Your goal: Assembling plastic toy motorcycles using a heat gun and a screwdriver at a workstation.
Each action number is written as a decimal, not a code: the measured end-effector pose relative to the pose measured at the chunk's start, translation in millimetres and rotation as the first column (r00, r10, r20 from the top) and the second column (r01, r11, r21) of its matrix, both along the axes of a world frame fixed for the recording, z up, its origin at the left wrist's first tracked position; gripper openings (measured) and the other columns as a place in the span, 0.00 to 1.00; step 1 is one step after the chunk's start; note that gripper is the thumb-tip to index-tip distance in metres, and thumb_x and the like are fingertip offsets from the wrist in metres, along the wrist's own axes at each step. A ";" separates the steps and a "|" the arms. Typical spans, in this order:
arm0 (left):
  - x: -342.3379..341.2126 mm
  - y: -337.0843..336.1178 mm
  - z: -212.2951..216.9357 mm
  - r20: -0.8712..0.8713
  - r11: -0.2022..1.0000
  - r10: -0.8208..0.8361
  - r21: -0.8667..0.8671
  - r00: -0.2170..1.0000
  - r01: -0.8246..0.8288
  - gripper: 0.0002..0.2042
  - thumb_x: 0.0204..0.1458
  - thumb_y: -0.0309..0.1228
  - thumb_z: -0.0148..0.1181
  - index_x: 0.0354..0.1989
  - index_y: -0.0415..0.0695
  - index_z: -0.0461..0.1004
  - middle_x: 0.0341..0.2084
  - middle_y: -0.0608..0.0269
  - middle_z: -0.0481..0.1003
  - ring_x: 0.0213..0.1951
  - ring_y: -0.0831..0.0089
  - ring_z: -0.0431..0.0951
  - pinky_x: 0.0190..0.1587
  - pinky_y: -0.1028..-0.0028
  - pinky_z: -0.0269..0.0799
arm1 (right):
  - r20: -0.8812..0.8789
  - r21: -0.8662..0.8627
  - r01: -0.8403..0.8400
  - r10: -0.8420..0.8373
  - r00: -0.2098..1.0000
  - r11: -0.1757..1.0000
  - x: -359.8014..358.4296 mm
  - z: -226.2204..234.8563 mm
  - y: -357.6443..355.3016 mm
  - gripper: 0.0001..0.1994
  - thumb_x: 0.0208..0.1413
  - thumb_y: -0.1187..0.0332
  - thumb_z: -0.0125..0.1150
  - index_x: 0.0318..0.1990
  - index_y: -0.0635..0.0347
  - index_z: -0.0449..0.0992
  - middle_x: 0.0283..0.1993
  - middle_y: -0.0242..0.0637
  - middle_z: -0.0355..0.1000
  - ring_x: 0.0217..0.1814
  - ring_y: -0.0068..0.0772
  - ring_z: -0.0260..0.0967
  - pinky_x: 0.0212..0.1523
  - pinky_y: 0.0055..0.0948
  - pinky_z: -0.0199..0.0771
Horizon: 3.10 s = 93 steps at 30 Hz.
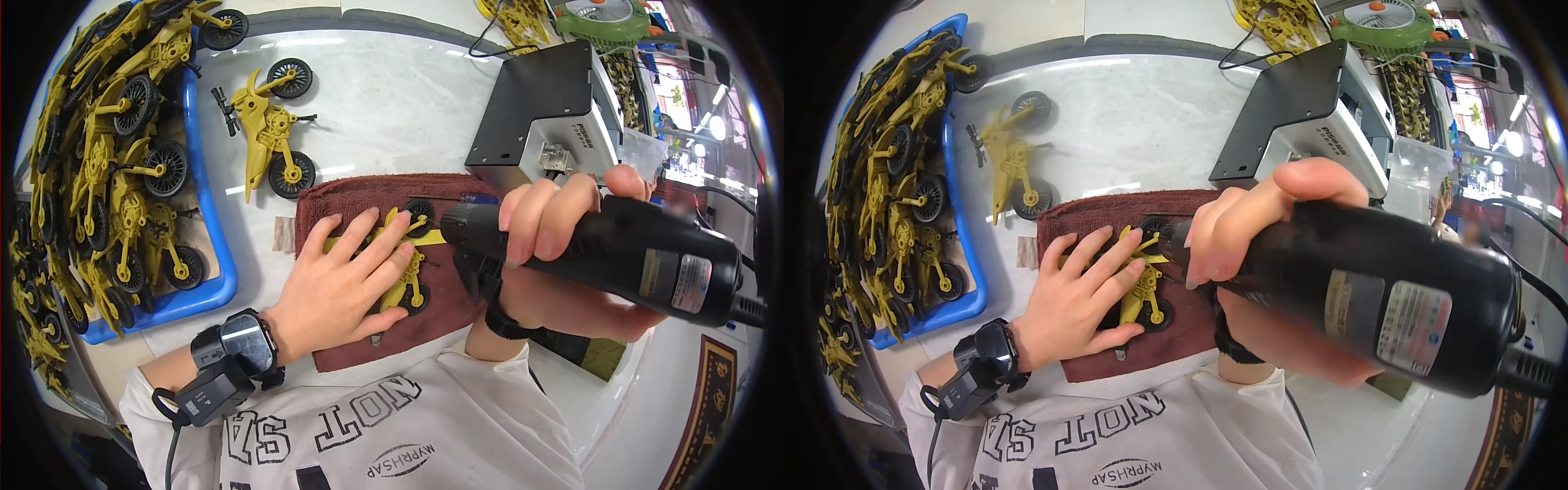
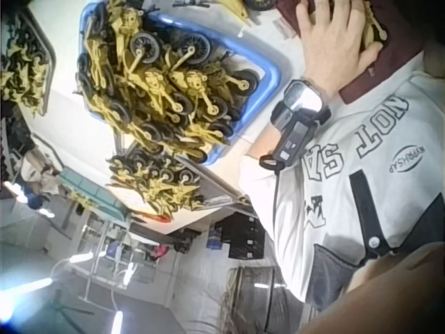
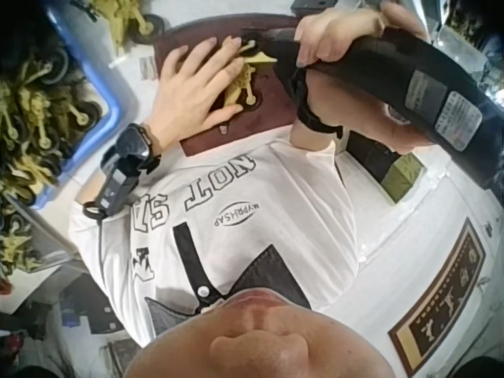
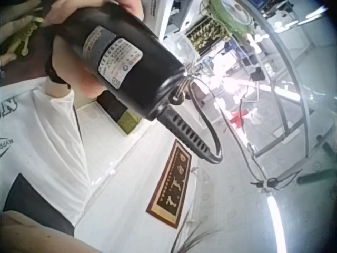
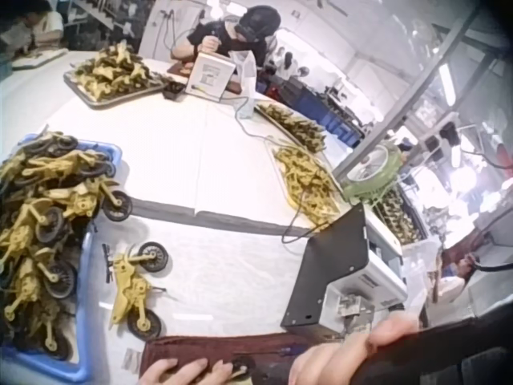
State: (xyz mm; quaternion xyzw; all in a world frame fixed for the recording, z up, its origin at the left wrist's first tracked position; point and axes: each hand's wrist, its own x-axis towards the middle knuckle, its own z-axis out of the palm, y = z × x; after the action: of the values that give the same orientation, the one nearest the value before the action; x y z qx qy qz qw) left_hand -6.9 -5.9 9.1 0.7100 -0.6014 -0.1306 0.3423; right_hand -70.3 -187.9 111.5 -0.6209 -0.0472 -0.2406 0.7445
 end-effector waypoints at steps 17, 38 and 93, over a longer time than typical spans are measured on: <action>-0.5 -3.6 3.7 0.027 0.999 -0.023 0.026 0.999 0.023 0.29 0.40 0.50 0.62 0.49 0.45 0.69 0.59 0.58 0.62 0.56 0.56 0.62 0.55 0.55 0.53 | 0.142 -0.086 0.229 -0.215 0.966 0.970 -4.9 -15.1 7.9 0.47 0.40 0.23 0.44 0.47 0.65 0.62 0.22 0.37 0.65 0.15 0.31 0.61 0.21 0.33 0.62; -1.7 -5.4 15.0 -0.005 0.996 -0.060 -0.064 0.998 0.060 0.36 0.29 0.42 0.67 0.54 0.50 0.66 0.53 0.60 0.65 0.48 0.63 0.65 0.46 0.61 0.54 | 0.286 -0.288 0.907 -0.876 0.389 0.308 -16.1 33.3 -58.4 0.41 0.51 0.31 0.42 0.52 0.67 0.59 0.25 0.39 0.68 0.24 0.30 0.65 0.28 0.28 0.70; -1.5 11.7 4.2 0.094 0.989 -0.122 0.094 0.988 0.113 0.34 0.39 0.56 0.58 0.57 0.55 0.66 0.62 0.57 0.58 0.57 0.59 0.62 0.56 0.54 0.50 | 0.201 -0.282 0.858 -0.848 0.491 0.429 -17.8 20.4 -52.4 0.23 0.60 0.50 0.45 0.53 0.58 0.59 0.18 0.35 0.62 0.14 0.27 0.57 0.18 0.28 0.62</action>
State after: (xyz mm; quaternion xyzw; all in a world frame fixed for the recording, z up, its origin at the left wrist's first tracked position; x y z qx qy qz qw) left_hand -8.4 5.8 13.3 0.6933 -0.6521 -0.1416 0.2719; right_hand -88.2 -240.3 131.8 -0.6758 0.2206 -0.5796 0.3984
